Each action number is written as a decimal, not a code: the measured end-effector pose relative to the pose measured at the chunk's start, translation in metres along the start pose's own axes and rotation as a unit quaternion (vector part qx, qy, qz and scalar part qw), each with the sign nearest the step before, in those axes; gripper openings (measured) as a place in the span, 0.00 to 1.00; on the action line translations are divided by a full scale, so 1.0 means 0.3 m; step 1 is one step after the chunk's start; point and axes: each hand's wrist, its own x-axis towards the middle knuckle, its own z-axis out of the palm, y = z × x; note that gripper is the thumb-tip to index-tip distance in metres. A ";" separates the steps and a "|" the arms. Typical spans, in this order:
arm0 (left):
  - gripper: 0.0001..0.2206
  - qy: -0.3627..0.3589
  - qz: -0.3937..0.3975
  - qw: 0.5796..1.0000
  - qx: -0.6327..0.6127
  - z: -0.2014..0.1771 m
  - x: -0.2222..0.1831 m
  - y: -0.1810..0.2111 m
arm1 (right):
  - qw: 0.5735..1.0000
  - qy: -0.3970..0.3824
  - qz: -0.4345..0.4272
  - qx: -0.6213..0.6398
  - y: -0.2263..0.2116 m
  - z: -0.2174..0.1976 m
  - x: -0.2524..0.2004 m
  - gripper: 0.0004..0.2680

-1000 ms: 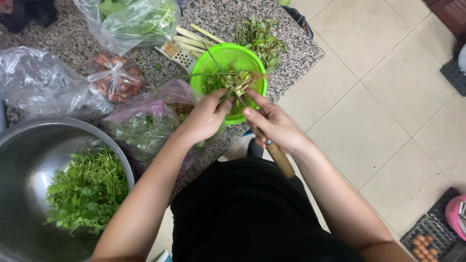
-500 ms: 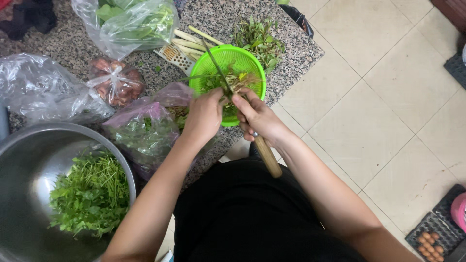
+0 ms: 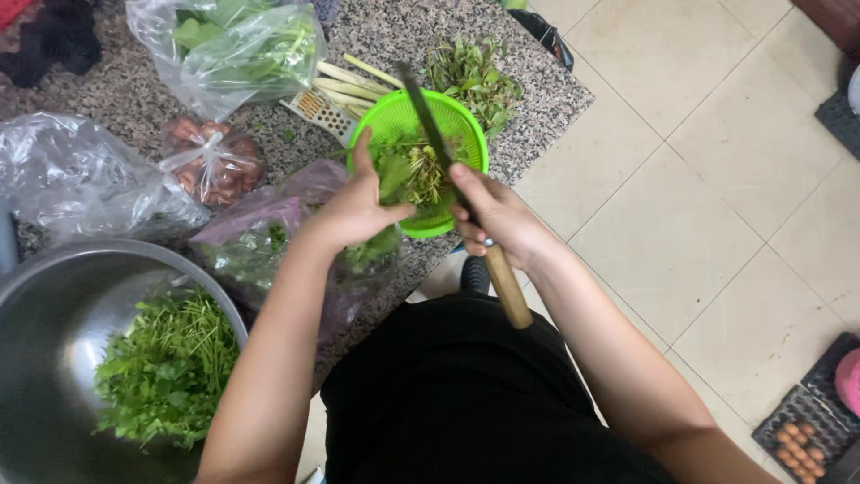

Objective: The person sorts through bunches of greens by hand, trims the roots using a large knife, and places the trimmed leaves into a metal bowl.

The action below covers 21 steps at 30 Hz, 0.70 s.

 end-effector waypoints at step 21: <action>0.31 -0.024 -0.008 0.879 -0.476 -0.077 -0.238 0.066 | 1.000 -0.016 -0.004 0.009 -0.002 0.005 -0.047 0.18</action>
